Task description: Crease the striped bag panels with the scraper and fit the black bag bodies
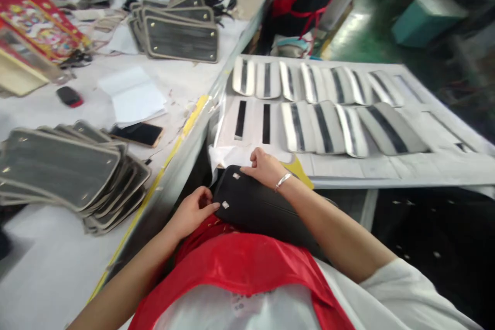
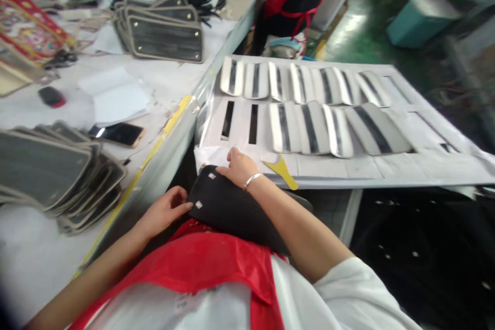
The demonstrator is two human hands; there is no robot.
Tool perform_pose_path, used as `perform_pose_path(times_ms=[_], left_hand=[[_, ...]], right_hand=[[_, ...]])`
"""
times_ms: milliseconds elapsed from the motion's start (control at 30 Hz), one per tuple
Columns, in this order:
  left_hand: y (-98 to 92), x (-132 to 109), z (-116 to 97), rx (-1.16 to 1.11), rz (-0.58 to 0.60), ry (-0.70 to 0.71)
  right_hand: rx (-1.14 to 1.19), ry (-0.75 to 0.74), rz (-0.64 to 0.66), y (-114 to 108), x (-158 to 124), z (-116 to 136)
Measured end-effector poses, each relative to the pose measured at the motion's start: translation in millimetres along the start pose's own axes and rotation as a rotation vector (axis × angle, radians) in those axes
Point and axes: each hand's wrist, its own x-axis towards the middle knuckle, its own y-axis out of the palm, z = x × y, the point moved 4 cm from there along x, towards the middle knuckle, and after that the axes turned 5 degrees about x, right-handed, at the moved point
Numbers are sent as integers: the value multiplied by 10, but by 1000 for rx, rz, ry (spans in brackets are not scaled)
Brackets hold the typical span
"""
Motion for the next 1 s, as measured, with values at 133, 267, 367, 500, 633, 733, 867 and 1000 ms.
perform_pose_path(times_ms=[133, 267, 367, 500, 633, 733, 867, 1000], left_hand=[[-111, 112, -275, 301, -188, 208], [133, 363, -915, 537, -237, 607], [549, 668, -1274, 612, 6, 774], [894, 964, -1408, 634, 354, 785], [718, 1067, -1323, 601, 391, 680], [485, 1091, -1209, 562, 335, 555], [425, 1081, -1170, 555, 333, 521], [520, 1039, -1189, 702, 341, 584]], right_hand=[[135, 19, -368, -455, -694, -632], [122, 229, -634, -571, -1555, -1299], [191, 369, -595, -424, -1906, -1584], [344, 462, -559, -295, -2047, -1726], [536, 488, -501, -356, -2046, -1734], [632, 514, -375, -423, -2010, -1697], [589, 516, -246, -462, -1963, -1659], [410, 494, -145, -444, -1978, -1630]])
